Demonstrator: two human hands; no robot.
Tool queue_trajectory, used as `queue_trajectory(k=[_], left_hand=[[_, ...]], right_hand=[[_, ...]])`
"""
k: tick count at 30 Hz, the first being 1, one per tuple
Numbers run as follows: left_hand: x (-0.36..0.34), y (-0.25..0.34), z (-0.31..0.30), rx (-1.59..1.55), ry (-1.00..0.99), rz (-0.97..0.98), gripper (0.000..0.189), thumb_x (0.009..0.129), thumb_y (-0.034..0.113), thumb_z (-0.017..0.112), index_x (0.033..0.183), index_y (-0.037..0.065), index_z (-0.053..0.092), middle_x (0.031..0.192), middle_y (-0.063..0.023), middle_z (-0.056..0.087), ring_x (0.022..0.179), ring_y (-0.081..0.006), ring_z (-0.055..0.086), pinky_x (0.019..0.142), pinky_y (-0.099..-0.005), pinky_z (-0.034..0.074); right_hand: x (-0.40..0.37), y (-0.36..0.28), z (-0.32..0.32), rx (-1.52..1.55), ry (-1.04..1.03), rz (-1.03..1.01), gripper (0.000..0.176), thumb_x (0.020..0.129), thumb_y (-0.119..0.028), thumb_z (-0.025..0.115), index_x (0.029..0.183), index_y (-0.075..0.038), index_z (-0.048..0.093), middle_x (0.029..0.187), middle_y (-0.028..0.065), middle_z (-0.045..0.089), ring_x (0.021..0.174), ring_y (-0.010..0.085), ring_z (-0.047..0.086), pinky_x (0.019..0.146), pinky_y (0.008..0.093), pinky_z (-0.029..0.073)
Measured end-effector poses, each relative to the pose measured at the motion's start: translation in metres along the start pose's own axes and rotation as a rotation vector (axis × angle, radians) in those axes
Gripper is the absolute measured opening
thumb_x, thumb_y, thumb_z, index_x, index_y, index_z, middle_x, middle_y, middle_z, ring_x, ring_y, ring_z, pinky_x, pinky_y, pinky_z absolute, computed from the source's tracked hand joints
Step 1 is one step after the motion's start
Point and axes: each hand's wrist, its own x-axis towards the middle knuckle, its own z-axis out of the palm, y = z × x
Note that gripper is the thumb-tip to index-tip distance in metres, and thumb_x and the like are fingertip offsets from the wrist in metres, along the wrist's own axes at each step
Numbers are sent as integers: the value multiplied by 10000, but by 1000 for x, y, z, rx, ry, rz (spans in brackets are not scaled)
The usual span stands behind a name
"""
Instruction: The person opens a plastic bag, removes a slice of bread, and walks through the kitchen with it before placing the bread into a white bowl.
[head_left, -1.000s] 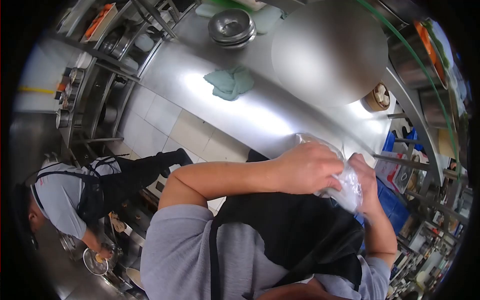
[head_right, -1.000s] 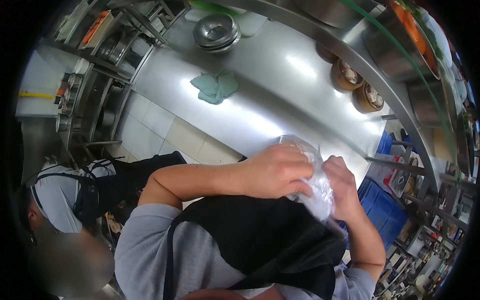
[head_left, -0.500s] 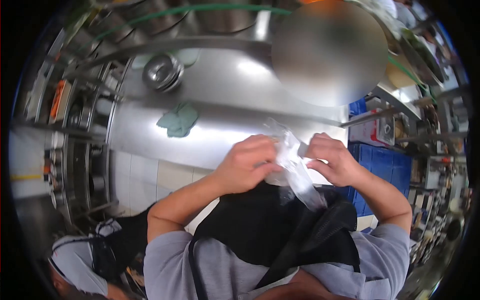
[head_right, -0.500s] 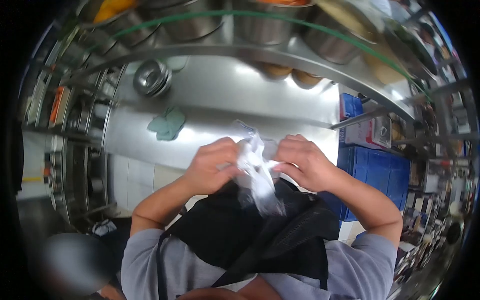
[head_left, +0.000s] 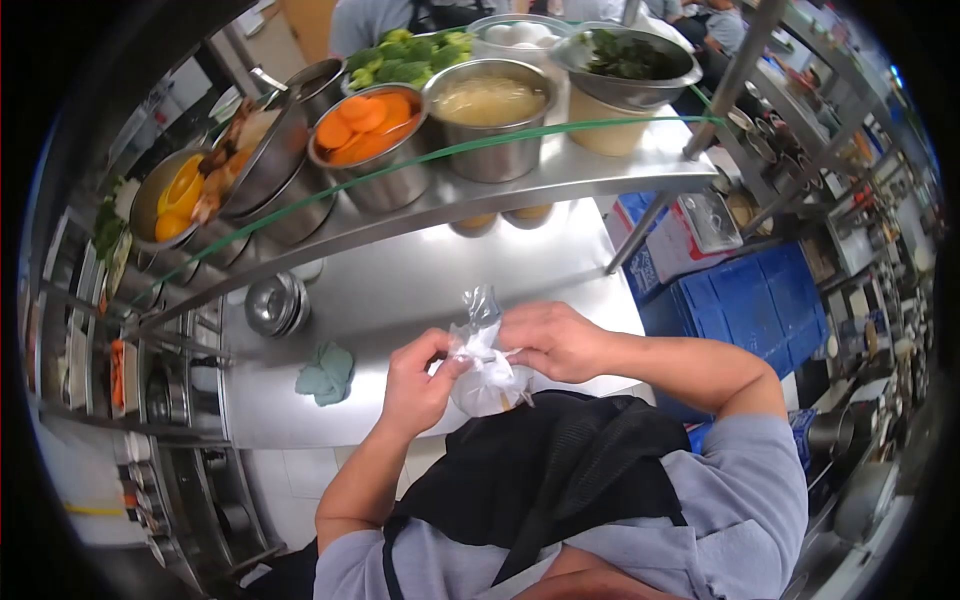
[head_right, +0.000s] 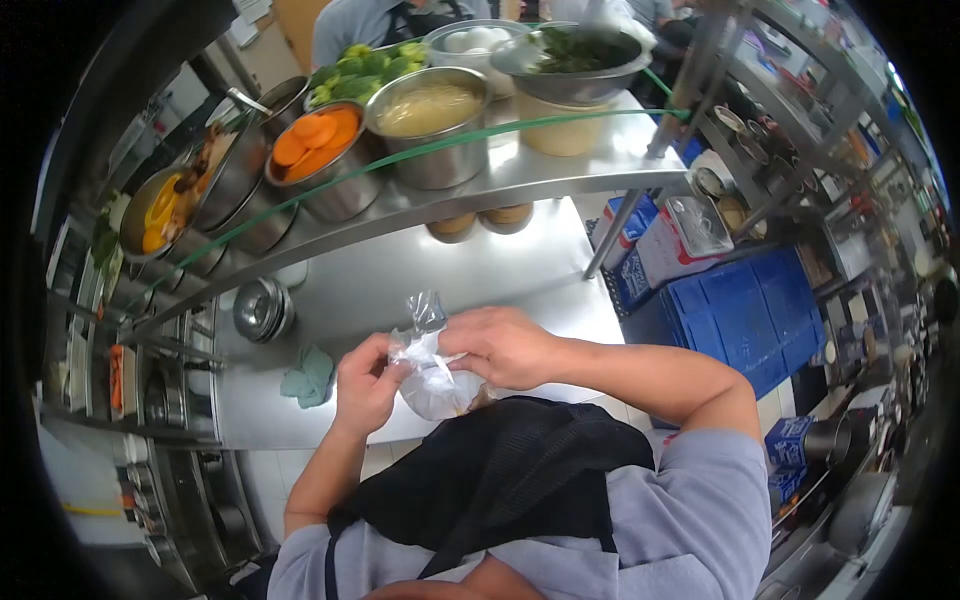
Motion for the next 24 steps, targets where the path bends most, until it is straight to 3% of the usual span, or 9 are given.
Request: queue_trajectory(k=[5, 8, 12, 16, 19, 20, 23, 24], left_hand=[[-8, 0, -1, 43, -67, 66, 123, 819, -41, 687, 926, -17, 631, 828, -84, 671, 757, -150, 638, 720, -284, 504], [-15, -8, -2, -202, -38, -8, 348, 836, -87, 668, 1129, 6, 504, 994, -75, 645, 909, -135, 628, 832, -278, 498], [-16, -4, -3, -213, 4, -34, 475, 833, -95, 655, 1213, 36, 404, 1021, -72, 584, 932, -128, 605, 848, -285, 488], [-16, 2, -7, -227, 29, -3, 479, 834, -96, 643, 1217, 40, 390, 1025, -69, 577, 926, -130, 605, 845, -278, 485], [-12, 7, -4, -203, 77, 40, 709, 831, -92, 630, 1436, 26, 279, 1057, -73, 550, 890, -135, 588, 814, -256, 470], [-10, 15, -3, -90, 79, 51, 792, 832, -66, 633, 1501, 22, 219, 1120, -84, 551, 940, -149, 567, 829, -286, 470], [6, 22, -13, 40, -37, 158, 695, 844, -14, 637, 1466, 28, 331, 1149, -97, 560, 1037, -176, 548, 879, -310, 465], [12, 38, -16, 184, -93, 216, 465, 895, 201, 703, 1314, 51, 568, 1197, -127, 562, 1110, -222, 538, 934, -340, 452]], right_hand=[[-11, 1, -12, -103, -84, -97, 131, 859, -171, 663, 914, -94, 573, 874, 86, 564, 908, 321, 580, 774, 449, 443], [-14, -3, -15, -141, -63, -130, 168, 801, -108, 702, 904, -87, 571, 879, 85, 551, 885, 319, 565, 742, 444, 422], [-17, 0, -21, -160, -111, -122, 152, 833, -142, 685, 913, -101, 563, 889, 75, 544, 915, 288, 568, 761, 417, 409], [-23, 7, -21, -153, -50, -140, 141, 850, -148, 673, 909, -98, 556, 880, 80, 537, 917, 292, 567, 761, 416, 408], [-27, 10, -22, -164, -35, -132, 144, 862, -158, 667, 922, -89, 556, 891, 86, 544, 918, 310, 566, 759, 434, 420], [-25, 14, -20, -103, 16, -137, 153, 864, -163, 668, 932, -83, 557, 895, 91, 545, 919, 318, 565, 758, 444, 428], [-22, 16, -17, -16, 105, -148, 168, 865, -170, 670, 949, -73, 561, 898, 98, 545, 918, 333, 564, 755, 461, 440], [-21, 16, -16, 7, 137, -159, 174, 864, -172, 671, 956, -70, 564, 897, 101, 543, 916, 338, 563, 753, 468, 444]])
